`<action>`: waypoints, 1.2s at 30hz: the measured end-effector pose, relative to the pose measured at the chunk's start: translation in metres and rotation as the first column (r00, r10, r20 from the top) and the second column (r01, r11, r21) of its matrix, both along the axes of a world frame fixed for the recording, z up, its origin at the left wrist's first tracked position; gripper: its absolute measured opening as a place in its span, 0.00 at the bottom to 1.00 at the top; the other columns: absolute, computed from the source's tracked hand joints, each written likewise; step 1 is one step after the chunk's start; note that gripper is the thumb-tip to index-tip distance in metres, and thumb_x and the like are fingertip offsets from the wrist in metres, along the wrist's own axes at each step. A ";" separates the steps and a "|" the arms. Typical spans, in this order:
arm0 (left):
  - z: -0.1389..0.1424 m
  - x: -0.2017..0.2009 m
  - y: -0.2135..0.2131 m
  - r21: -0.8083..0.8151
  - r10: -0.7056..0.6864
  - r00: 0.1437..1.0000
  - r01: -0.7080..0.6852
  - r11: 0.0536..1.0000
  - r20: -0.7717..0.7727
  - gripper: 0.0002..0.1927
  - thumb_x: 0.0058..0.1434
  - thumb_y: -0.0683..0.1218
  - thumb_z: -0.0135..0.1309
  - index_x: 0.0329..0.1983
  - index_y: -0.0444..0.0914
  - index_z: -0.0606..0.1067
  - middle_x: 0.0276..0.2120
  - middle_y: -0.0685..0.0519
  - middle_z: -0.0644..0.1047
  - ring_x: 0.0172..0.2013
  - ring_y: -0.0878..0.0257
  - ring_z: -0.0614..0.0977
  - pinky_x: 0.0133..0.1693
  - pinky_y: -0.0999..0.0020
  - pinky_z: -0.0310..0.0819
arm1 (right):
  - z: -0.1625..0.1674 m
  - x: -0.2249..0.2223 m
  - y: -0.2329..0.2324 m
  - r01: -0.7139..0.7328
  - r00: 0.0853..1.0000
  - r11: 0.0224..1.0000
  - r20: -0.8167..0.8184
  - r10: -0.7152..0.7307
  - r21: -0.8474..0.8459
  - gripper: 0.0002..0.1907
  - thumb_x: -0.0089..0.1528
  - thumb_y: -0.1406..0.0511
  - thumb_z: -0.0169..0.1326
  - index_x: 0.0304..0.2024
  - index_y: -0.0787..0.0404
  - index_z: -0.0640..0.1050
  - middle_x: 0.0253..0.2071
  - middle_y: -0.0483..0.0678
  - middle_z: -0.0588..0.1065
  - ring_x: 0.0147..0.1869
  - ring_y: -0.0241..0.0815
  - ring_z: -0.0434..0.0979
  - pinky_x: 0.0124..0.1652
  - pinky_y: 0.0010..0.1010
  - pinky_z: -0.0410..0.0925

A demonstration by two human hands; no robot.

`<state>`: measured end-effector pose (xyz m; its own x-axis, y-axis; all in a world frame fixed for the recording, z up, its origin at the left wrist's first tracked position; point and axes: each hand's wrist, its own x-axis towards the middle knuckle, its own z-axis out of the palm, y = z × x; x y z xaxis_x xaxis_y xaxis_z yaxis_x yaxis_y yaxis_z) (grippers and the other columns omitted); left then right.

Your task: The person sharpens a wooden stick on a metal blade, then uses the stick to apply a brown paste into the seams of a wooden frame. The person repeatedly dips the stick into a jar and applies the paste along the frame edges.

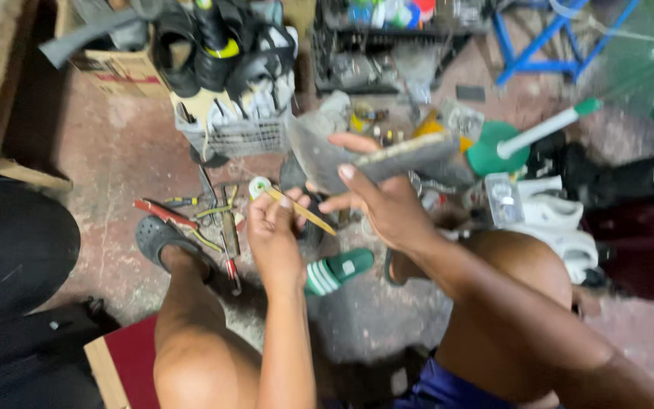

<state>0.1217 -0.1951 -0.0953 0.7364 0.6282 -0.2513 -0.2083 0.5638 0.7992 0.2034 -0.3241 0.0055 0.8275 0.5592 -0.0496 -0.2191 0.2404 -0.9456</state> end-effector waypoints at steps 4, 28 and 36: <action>-0.020 0.001 0.011 -0.282 0.003 1.000 -0.002 0.959 0.002 0.11 0.70 0.42 0.49 0.54 0.37 0.72 0.45 0.46 0.81 0.40 0.60 0.84 0.41 0.66 0.82 | -0.001 0.002 -0.002 -0.051 0.999 0.999 0.007 0.051 0.009 0.23 0.70 0.69 0.49 0.67 0.63 0.65 0.60 0.53 0.73 0.55 0.47 0.81 0.45 0.34 0.79; 0.015 -0.003 -0.021 0.528 0.056 0.993 0.005 0.849 -0.100 0.05 0.67 0.36 0.53 0.46 0.33 0.75 0.40 0.53 0.81 0.41 0.68 0.81 0.46 0.73 0.76 | -0.014 -0.008 0.001 -0.003 0.936 0.970 0.341 0.089 -0.245 0.22 0.68 0.72 0.52 0.65 0.65 0.69 0.54 0.46 0.74 0.44 0.30 0.79 0.45 0.22 0.73; 0.007 -0.004 -0.012 0.581 0.106 0.983 0.002 0.814 -0.152 0.06 0.66 0.36 0.54 0.46 0.33 0.76 0.38 0.52 0.81 0.39 0.68 0.82 0.44 0.73 0.76 | -0.037 -0.007 0.014 -0.013 0.938 0.975 0.335 0.089 -0.222 0.22 0.68 0.72 0.54 0.65 0.65 0.70 0.53 0.46 0.75 0.49 0.29 0.75 0.48 0.23 0.74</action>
<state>0.1173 -0.2075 -0.0882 0.6783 0.7329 0.0525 -0.0559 -0.0199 0.9982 0.1968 -0.3106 -0.0315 0.7862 0.6085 0.1080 0.1193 0.0221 -0.9926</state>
